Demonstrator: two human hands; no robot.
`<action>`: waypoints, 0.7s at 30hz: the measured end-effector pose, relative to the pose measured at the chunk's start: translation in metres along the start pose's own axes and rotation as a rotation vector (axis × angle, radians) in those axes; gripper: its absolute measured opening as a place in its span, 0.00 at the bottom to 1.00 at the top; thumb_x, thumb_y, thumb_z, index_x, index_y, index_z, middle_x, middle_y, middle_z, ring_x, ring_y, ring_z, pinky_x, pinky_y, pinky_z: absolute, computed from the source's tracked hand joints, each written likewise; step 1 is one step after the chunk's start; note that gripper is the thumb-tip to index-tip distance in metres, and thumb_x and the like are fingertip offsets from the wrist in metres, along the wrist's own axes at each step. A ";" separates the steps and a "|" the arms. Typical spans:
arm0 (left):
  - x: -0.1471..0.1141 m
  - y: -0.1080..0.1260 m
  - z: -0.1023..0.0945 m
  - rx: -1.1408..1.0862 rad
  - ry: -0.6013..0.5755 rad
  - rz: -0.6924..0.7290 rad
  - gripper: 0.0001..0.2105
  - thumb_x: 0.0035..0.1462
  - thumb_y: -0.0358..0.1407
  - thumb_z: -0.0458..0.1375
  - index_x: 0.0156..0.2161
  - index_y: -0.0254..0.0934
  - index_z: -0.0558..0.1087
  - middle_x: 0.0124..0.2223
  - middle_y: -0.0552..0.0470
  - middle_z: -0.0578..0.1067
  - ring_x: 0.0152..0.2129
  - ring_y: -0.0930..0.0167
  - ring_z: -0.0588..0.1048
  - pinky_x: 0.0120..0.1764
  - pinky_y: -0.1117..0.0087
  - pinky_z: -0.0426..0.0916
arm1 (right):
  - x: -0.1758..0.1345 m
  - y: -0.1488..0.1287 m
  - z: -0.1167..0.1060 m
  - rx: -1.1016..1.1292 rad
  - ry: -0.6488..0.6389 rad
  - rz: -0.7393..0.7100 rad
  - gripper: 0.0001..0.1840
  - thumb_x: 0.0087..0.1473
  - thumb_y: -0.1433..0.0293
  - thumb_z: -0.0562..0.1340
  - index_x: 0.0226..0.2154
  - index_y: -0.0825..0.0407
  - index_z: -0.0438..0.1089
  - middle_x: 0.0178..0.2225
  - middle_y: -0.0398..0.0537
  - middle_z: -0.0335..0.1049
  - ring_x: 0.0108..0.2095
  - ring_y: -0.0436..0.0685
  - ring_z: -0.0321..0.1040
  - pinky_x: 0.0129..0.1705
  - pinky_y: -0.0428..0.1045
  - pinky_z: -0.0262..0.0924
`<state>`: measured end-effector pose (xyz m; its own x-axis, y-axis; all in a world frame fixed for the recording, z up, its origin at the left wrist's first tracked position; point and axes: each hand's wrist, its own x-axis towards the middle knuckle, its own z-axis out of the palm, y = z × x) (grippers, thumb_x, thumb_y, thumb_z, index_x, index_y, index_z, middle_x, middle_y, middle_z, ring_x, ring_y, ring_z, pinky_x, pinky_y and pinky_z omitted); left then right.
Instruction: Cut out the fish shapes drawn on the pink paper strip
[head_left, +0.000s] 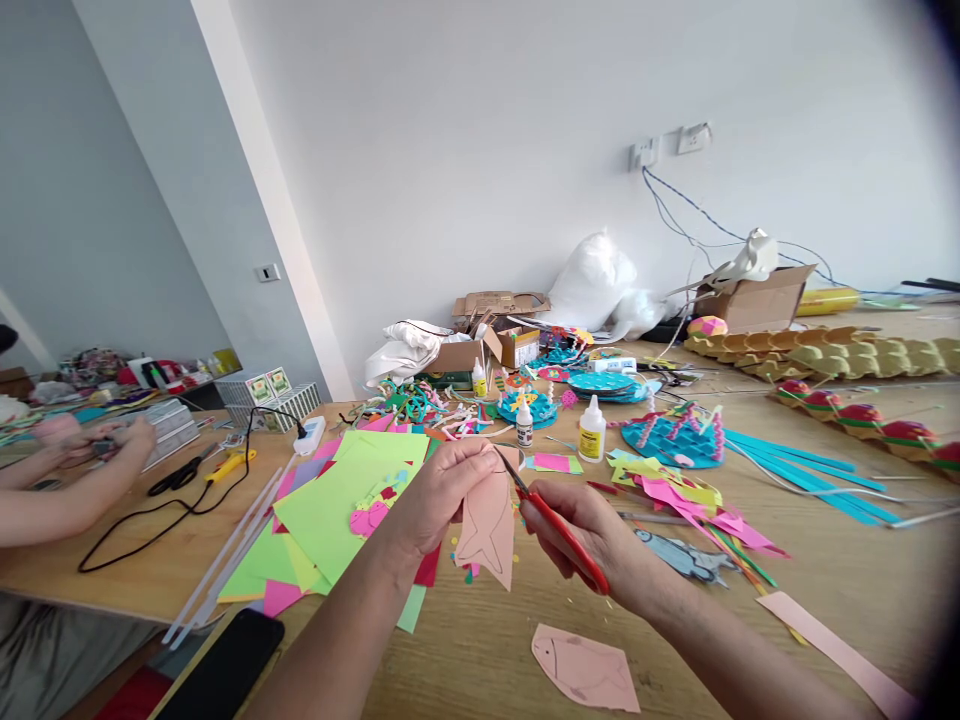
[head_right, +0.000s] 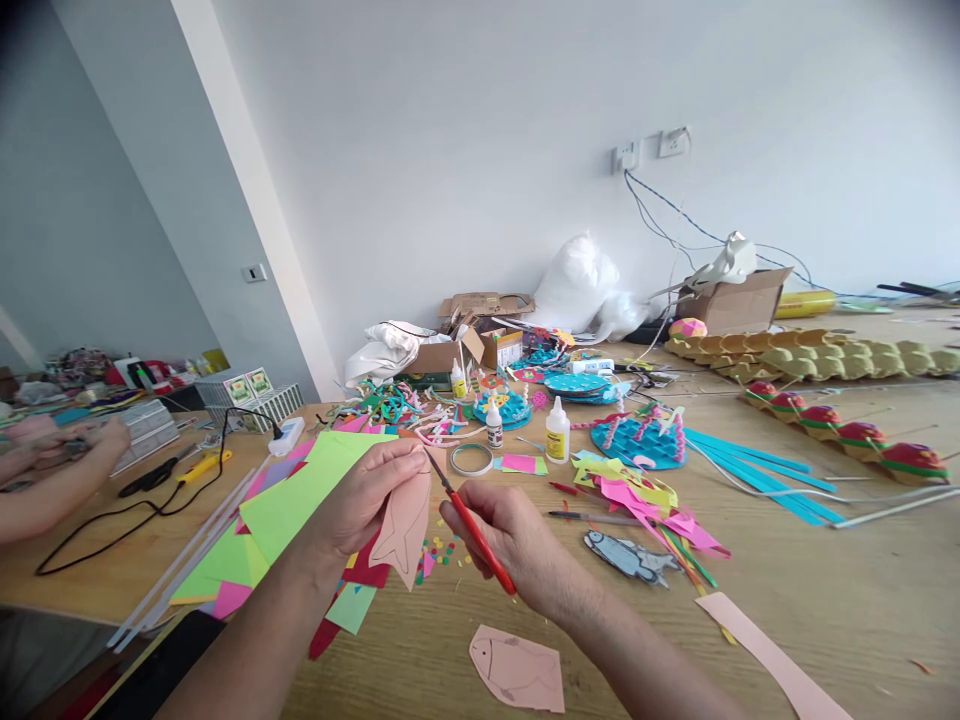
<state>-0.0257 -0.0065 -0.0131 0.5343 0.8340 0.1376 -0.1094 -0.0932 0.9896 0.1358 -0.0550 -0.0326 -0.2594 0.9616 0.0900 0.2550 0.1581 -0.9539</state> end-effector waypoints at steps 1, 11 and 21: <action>0.000 0.000 0.000 0.008 -0.010 -0.008 0.12 0.53 0.41 0.56 0.27 0.35 0.63 0.21 0.59 0.59 0.17 0.80 0.57 0.21 0.78 0.51 | 0.000 0.000 0.000 0.004 -0.001 -0.003 0.24 0.47 0.46 0.54 0.20 0.50 0.56 0.10 0.34 0.51 0.12 0.44 0.47 0.14 0.42 0.40; 0.000 0.003 0.001 0.047 -0.063 -0.045 0.13 0.52 0.42 0.57 0.26 0.34 0.63 0.21 0.60 0.60 0.16 0.81 0.57 0.19 0.79 0.51 | 0.001 0.005 0.002 0.056 0.000 -0.055 0.21 0.49 0.51 0.55 0.21 0.50 0.56 0.12 0.33 0.51 0.13 0.44 0.48 0.15 0.42 0.41; 0.005 -0.005 0.005 0.015 -0.114 -0.082 0.10 0.52 0.40 0.57 0.29 0.33 0.67 0.22 0.58 0.65 0.17 0.81 0.63 0.21 0.80 0.56 | -0.008 0.006 0.000 0.035 0.035 -0.003 0.20 0.47 0.52 0.56 0.19 0.50 0.55 0.12 0.34 0.53 0.13 0.44 0.49 0.16 0.42 0.43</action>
<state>-0.0187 -0.0044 -0.0168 0.6332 0.7717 0.0595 -0.0495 -0.0363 0.9981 0.1395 -0.0616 -0.0392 -0.2276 0.9684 0.1023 0.2212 0.1537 -0.9630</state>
